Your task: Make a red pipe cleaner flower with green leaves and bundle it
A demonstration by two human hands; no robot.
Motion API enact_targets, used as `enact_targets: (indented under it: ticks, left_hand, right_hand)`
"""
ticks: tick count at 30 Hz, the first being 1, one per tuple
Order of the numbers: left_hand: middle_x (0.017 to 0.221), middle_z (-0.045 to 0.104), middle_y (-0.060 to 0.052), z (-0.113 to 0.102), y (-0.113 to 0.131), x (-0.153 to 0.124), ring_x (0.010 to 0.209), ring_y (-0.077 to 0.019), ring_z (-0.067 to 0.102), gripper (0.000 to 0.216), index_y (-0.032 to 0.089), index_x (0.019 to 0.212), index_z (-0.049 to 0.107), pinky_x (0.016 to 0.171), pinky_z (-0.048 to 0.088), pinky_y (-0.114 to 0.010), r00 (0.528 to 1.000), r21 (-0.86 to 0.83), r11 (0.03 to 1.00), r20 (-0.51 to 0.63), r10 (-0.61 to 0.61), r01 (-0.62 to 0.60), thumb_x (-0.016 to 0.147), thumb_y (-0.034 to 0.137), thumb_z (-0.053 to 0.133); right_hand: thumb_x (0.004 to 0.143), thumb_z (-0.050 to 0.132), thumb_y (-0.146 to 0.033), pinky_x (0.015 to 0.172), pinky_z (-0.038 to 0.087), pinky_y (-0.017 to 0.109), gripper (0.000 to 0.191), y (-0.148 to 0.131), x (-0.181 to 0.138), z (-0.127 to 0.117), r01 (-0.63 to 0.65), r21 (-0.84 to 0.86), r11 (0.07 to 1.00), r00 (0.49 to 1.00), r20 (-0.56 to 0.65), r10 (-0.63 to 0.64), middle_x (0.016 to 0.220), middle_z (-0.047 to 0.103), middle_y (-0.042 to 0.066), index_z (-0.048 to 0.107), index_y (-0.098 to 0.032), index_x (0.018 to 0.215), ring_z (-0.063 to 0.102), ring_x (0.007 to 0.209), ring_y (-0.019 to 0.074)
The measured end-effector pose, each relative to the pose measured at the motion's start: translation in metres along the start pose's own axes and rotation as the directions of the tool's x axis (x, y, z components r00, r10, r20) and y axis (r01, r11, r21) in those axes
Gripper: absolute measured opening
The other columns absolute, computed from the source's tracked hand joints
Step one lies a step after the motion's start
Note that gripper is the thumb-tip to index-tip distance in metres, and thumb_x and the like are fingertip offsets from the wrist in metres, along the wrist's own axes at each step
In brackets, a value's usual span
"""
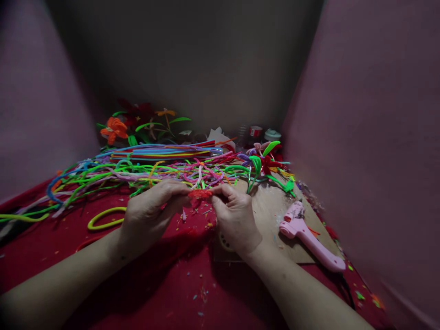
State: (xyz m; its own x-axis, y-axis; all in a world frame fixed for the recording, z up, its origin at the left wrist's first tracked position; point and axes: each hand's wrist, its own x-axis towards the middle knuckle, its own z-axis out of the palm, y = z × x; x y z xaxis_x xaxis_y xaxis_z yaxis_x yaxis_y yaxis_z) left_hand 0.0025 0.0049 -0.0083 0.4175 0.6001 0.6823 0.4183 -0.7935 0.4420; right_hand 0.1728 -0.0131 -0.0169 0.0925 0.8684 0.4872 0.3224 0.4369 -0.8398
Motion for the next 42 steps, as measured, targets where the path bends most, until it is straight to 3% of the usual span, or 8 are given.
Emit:
enact_targets:
  ticks: [5,9,16,24,31,34,37,42]
  left_hand:
    - [0.077,0.061,-0.004,0.002,0.001,0.000,0.073,-0.0147,0.057,0.012,0.020,0.083,0.058,0.070,0.042,-0.024,0.999,0.195,0.980,0.025,0.046,-0.050,0.082,0.017,0.047]
    - [0.065,0.055,0.000,0.002,0.006,0.002,0.061,-0.0111,0.052,0.011,0.020,0.077,0.055,0.060,0.040,-0.020,0.999,0.213,0.977,-0.031,0.009,-0.002,0.081,0.016,0.046]
    - [0.058,0.054,0.002,0.001,0.008,0.005,0.054,-0.0098,0.049,0.011,0.019,0.072,0.056,0.054,0.037,-0.020,0.991,0.140,0.981,-0.028,-0.133,0.136,0.078,0.016,0.047]
    - [0.058,0.057,0.001,0.000,0.008,0.006,0.053,-0.0101,0.050,0.011,0.019,0.072,0.058,0.055,0.038,-0.020,0.978,0.134,0.969,-0.023,-0.205,0.206,0.077,0.017,0.049]
    - [0.056,0.058,0.002,0.002,0.011,0.005,0.050,-0.0094,0.051,0.008,0.019,0.068,0.061,0.052,0.039,-0.020,0.949,-0.069,0.951,-0.079,-0.306,0.301,0.073,0.016,0.055]
    - [0.058,0.058,0.002,0.004,0.014,0.006,0.050,-0.0099,0.055,0.004,0.018,0.078,0.057,0.053,0.044,-0.021,0.904,-0.296,0.867,-0.023,-0.427,0.401,0.074,0.017,0.056]
    - [0.066,0.059,0.004,0.003,0.017,0.009,0.053,-0.0113,0.059,0.024,0.020,0.093,0.045,0.051,0.049,-0.023,0.862,-0.527,0.724,0.035,-0.505,0.445,0.073,0.017,0.058]
    - [0.076,0.061,0.001,-0.002,0.022,0.015,0.055,-0.0106,0.060,0.028,0.019,0.092,0.044,0.050,0.051,-0.023,0.850,-0.600,0.680,0.001,-0.527,0.422,0.071,0.018,0.063]
  right_hand:
    - [0.072,0.052,-0.012,0.053,0.042,0.023,0.014,0.004,-0.004,0.002,0.020,-0.103,0.995,0.999,-0.041,-0.025,0.058,0.060,-0.001,0.065,-0.015,0.071,0.053,0.053,0.0113]
    - [0.071,0.053,-0.011,0.057,0.043,0.025,0.016,0.003,-0.006,0.005,0.035,-0.112,0.993,0.998,-0.045,-0.040,0.062,0.064,0.000,0.067,-0.017,0.070,0.056,0.057,0.0124]
    - [0.066,0.062,-0.016,0.043,0.039,0.020,0.009,-0.004,0.003,0.002,-0.293,0.192,0.936,0.955,0.103,0.278,0.051,0.060,-0.002,0.070,-0.015,0.069,0.048,0.045,0.0081]
    - [0.064,0.065,-0.016,0.043,0.039,0.020,0.012,0.000,0.004,0.001,-0.374,0.277,0.885,0.926,0.171,0.338,0.054,0.064,0.000,0.073,-0.016,0.073,0.049,0.046,0.0074]
    - [0.064,0.061,-0.011,0.052,0.047,0.024,0.016,-0.002,0.002,0.002,-0.212,0.204,0.956,0.977,0.069,0.202,0.058,0.068,0.000,0.073,-0.019,0.071,0.055,0.052,0.0106]
    - [0.067,0.059,-0.011,0.056,0.049,0.026,0.017,0.000,0.002,0.000,-0.104,0.143,0.984,0.994,-0.003,0.105,0.061,0.067,0.000,0.073,-0.019,0.073,0.058,0.056,0.0119]
    - [0.070,0.059,-0.012,0.060,0.050,0.027,0.014,0.004,0.001,-0.001,-0.010,0.077,0.997,0.998,-0.061,0.015,0.067,0.068,0.001,0.072,-0.018,0.074,0.060,0.061,0.0131]
    - [0.075,0.059,-0.013,0.066,0.051,0.028,0.012,0.010,0.002,-0.005,0.166,-0.051,0.985,0.975,-0.143,-0.172,0.077,0.069,0.002,0.069,-0.018,0.080,0.062,0.070,0.0141]
